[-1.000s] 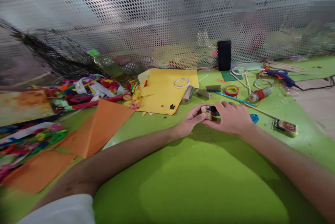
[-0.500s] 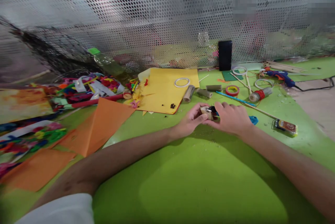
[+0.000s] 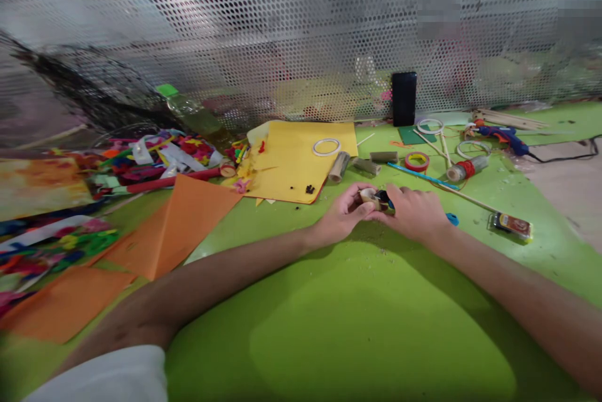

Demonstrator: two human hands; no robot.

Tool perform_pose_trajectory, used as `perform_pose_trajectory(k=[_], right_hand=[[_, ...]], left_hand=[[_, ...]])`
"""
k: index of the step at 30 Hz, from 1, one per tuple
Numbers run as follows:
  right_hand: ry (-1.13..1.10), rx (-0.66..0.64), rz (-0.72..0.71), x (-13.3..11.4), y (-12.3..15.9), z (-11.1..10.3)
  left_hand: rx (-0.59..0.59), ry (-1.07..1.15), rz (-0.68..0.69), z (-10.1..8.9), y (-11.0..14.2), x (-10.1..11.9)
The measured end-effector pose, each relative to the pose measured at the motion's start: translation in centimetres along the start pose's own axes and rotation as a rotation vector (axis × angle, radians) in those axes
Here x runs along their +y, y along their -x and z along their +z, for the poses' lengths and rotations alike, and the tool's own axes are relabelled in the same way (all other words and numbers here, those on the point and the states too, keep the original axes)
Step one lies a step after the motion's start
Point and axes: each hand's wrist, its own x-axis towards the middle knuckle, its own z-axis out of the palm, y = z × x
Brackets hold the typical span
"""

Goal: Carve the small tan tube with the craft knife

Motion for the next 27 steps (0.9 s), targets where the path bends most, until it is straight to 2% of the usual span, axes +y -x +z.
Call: perform_pose_trajectory(k=[12,20,23,27], right_hand=[[-0.001,-0.025,0.032,0.08,-0.17,-0.08],[0.012,0.057,0.028,0.33,-0.17,-0.59],[0.024,0.068,0.003,0.31,-0.08,-0.8],[0.061,0.08,-0.021,0.22,0.04,-0.78]], left_hand=[[0.023,0.02,0.015,0.01,-0.11,0.23],[-0.067,0.18,0.002,0.06,-0.3,0.01],[-0.114,0.188,-0.003,-0.07,-0.39,-0.09],[-0.117,0.164,-0.006,-0.22,-0.53,-0.25]])
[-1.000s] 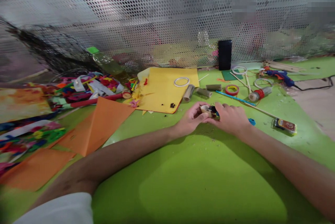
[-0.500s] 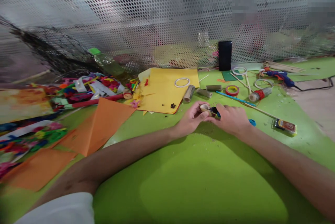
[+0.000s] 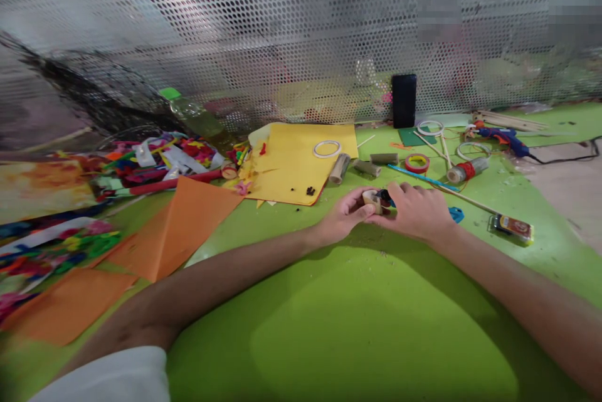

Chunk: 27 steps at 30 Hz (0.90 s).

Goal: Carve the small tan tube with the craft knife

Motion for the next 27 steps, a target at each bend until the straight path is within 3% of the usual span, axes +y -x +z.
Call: perform_pose_trajectory(k=[15,20,27], right_hand=[[0.008,-0.143,0.002,-0.23,0.14,0.16],[-0.003,-0.133,0.006,-0.11,0.16,0.31],[-0.004,-0.006,0.025,-0.04,0.13,0.27]], left_hand=[[0.066,-0.141,0.034,0.14,0.13,0.03],[0.094,-0.112,0.039,0.22,0.25,-0.17],[0.044,-0.031,0.012,0.04,0.11,0.1]])
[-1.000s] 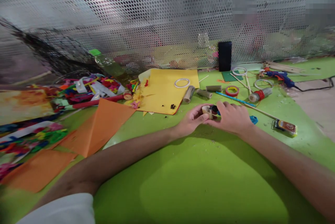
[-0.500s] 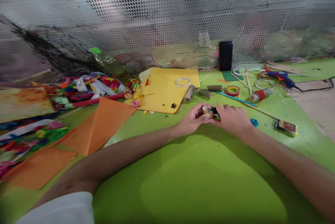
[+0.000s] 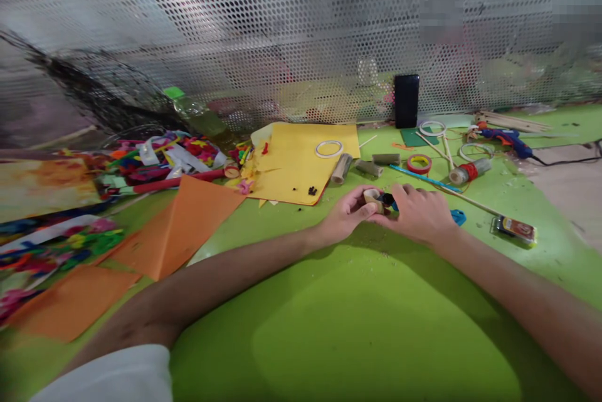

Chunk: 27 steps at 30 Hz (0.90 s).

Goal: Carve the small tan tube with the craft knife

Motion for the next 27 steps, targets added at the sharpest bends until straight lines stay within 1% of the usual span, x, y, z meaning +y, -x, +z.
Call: perform_pose_trajectory(k=[4,14,23,27], right_hand=[[0.003,0.024,0.009,0.09,0.0,0.17],[0.014,-0.052,0.05,-0.2,-0.11,-0.47],[0.043,0.007,0.009,-0.38,0.24,-0.1],[0.044,-0.007,0.005,-0.47,0.24,0.28]], left_hand=[[-0.003,0.011,-0.01,-0.09,-0.07,0.01],[0.005,-0.008,-0.047,-0.11,0.06,0.07],[0.027,-0.028,-0.032,0.16,-0.15,0.07],[0.039,-0.056,-0.033,0.1,-0.16,0.02]])
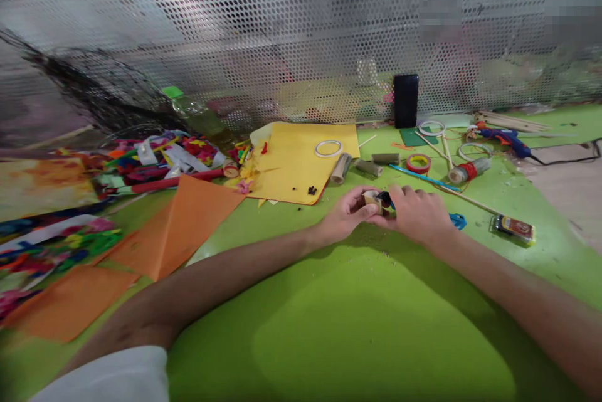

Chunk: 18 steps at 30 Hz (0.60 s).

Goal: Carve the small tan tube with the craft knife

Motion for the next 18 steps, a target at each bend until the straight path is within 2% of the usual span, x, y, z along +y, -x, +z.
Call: perform_pose_trajectory(k=[10,18], right_hand=[[-0.031,-0.112,-0.022,0.09,-0.12,-0.44],[-0.035,-0.099,-0.006,0.22,-0.26,-0.38]], left_hand=[[0.024,-0.026,0.046,0.19,0.42,0.0],[0.036,-0.032,0.044,0.23,0.46,0.21]])
